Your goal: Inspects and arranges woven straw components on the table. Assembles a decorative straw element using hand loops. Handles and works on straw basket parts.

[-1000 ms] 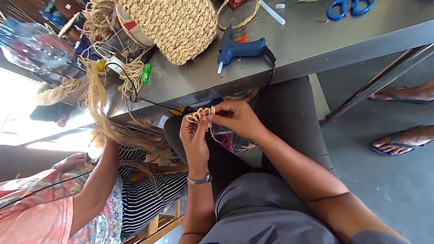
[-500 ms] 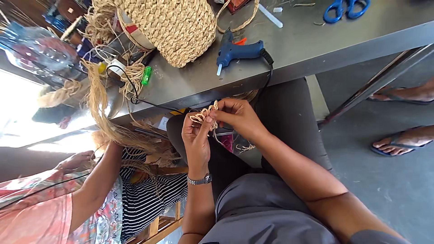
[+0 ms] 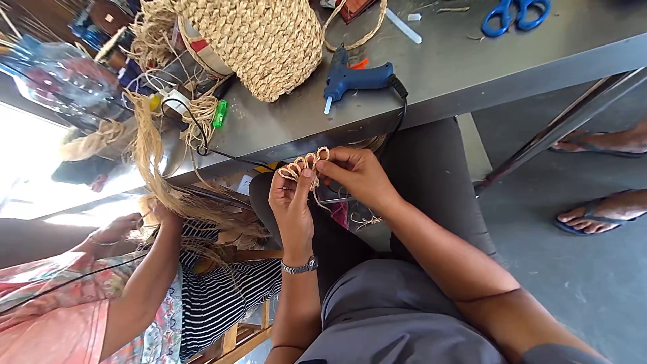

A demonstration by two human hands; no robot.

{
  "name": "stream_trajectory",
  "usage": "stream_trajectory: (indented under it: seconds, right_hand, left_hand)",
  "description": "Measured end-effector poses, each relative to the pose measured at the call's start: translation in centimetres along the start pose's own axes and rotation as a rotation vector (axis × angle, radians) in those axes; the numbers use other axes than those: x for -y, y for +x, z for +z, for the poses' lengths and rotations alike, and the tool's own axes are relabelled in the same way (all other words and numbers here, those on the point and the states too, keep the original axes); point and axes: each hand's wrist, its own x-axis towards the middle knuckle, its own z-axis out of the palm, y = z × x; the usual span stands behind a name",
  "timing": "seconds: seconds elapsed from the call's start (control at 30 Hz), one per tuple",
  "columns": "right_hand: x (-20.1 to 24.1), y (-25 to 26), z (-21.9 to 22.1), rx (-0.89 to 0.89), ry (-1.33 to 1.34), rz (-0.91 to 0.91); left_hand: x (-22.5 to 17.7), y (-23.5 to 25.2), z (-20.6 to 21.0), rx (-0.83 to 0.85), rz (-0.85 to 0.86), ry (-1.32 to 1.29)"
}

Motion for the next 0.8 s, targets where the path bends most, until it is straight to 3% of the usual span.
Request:
stream_trajectory:
  seconds: [0.43,0.8]
  right_hand:
    - [0.39,0.04,-0.28,0.014,0.034,0.035]
    - [-0.04,-0.02,-0.09,0.026,-0.012,-0.032]
  left_hand:
    - [0.10,-0.29,-0.33,0.062,0.004,0.016]
    - [0.46,-0.38,-0.32,-0.021,0.005,0.058]
